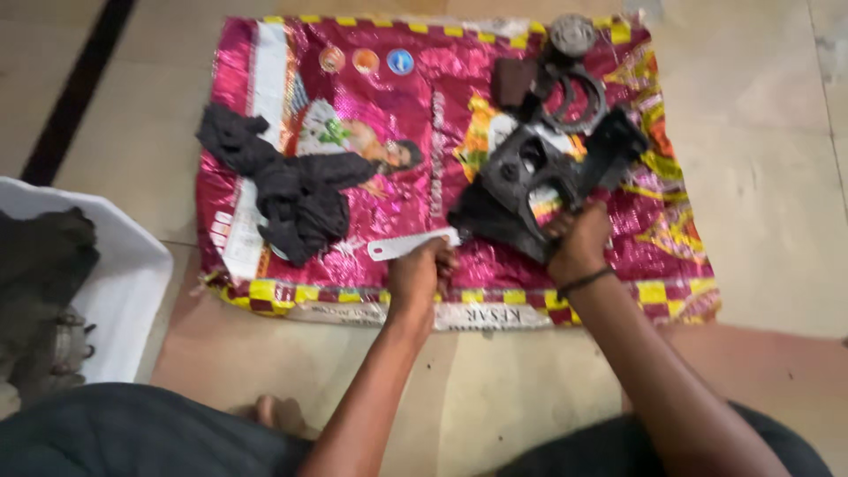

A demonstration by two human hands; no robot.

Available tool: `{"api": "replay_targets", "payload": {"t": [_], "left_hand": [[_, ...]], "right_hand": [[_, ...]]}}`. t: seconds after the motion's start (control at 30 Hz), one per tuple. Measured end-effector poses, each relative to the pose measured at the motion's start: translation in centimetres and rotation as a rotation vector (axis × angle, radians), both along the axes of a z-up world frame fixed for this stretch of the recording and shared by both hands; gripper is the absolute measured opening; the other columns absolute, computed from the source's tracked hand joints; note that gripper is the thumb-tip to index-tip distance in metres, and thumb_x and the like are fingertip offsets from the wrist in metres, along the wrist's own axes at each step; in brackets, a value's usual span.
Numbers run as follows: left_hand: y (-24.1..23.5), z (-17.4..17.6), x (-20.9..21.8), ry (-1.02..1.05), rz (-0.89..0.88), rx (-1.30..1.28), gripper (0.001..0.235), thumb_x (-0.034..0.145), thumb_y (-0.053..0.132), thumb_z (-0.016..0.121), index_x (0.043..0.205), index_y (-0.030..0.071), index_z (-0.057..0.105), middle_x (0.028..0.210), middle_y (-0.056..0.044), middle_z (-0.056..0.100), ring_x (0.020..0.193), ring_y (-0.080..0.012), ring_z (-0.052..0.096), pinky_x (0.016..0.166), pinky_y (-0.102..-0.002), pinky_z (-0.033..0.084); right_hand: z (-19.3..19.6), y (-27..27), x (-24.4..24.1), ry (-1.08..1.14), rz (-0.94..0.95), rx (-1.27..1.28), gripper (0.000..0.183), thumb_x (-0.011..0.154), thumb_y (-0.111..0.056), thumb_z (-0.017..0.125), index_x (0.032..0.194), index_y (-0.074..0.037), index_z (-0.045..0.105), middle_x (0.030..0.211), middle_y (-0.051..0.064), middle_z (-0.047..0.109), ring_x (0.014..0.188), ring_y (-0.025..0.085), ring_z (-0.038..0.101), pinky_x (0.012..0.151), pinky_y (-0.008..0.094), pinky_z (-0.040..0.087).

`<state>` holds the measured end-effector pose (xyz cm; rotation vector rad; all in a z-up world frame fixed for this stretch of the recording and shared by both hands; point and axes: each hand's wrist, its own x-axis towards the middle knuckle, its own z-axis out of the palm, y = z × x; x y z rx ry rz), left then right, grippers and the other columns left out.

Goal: The person sits on the floor and uses a metal scraper to clean a black metal part, likely a motorcycle engine cover. They scrape the surface to remove residue and wipe the part with a dark cloth. The person handles the part with both hands, turning it to access different areas.

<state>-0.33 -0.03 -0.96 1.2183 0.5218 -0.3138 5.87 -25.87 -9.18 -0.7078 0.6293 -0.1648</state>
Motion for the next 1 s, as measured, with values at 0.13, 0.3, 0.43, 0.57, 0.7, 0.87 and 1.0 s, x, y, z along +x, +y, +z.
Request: {"api": "replay_targets", "payload": {"t": [0.13,0.3,0.43,0.57,0.7,0.87,1.0], "left_hand": [[-0.1,0.2,-0.1,0.054,0.075,-0.23,0.021,0.093,0.019,0.062,0.084,0.001,0.071,0.064,-0.007,0.068,0.049,-0.0138,0.061,0.044,-0.026,0.04],[-0.4,-0.8,0.4,0.092,0.063,-0.229,0.021,0.094,0.02,0.061,0.086,0.002,0.069,0.067,-0.009,0.071,0.054,-0.0172,0.067,0.043,-0.028,0.043],[-1.1,-2.3,0.8,0.147,0.128,-0.35,0.018,0.096,0.016,0.061,0.089,0.0,0.068,0.07,-0.011,0.072,0.058,-0.0201,0.07,0.045,-0.029,0.049],[-2.0,-3.8,1.9,0.139,0.274,-0.436,0.019,0.096,0.013,0.054,0.096,0.0,0.066,0.072,-0.014,0.073,0.057,-0.0242,0.072,0.048,-0.031,0.054],[-3.3,-4.2,1.6,0.049,0.342,-0.413,0.021,0.099,0.015,0.057,0.103,-0.003,0.066,0.075,-0.016,0.073,0.058,-0.0245,0.071,0.049,-0.031,0.055],[-4.0,-2.9,1.6,-0.203,0.295,-0.318,0.022,0.099,0.018,0.059,0.104,-0.003,0.067,0.075,-0.013,0.073,0.058,-0.0215,0.069,0.052,-0.032,0.057],[-1.6,-2.3,1.6,-0.212,0.311,-0.306,0.029,0.103,0.022,0.062,0.096,-0.006,0.066,0.072,-0.011,0.071,0.056,-0.0176,0.067,0.051,-0.028,0.053]], "right_hand": [[-0.9,-0.4,-0.2,0.033,0.004,-0.012,0.024,0.099,-0.034,0.037,0.086,-0.017,0.048,0.059,-0.004,0.032,0.048,0.01,0.032,0.046,0.029,0.027],[-1.4,-0.6,0.0,0.094,-0.057,-0.017,0.024,0.099,-0.036,0.037,0.087,-0.017,0.046,0.06,-0.005,0.031,0.049,0.011,0.032,0.046,0.029,0.027],[-1.5,-0.6,-0.1,0.079,-0.027,-0.015,0.023,0.098,-0.034,0.038,0.085,-0.017,0.045,0.059,-0.003,0.031,0.048,0.012,0.033,0.046,0.029,0.028],[-2.1,-1.0,-0.2,0.046,-0.025,-0.077,0.022,0.098,-0.032,0.041,0.085,-0.015,0.045,0.059,-0.002,0.033,0.049,0.012,0.033,0.047,0.03,0.029],[-1.4,-0.4,0.0,0.098,-0.053,-0.099,0.023,0.098,-0.032,0.04,0.082,-0.015,0.041,0.058,-0.002,0.032,0.048,0.013,0.032,0.046,0.031,0.029],[0.1,0.5,-0.6,0.09,-0.079,-0.116,0.028,0.1,-0.039,0.039,0.086,-0.016,0.045,0.059,-0.002,0.035,0.05,0.012,0.034,0.047,0.03,0.029],[-0.8,0.0,-0.7,0.055,-0.05,-0.124,0.032,0.102,-0.042,0.038,0.087,-0.014,0.045,0.06,-0.002,0.034,0.05,0.012,0.033,0.047,0.03,0.029]]}}
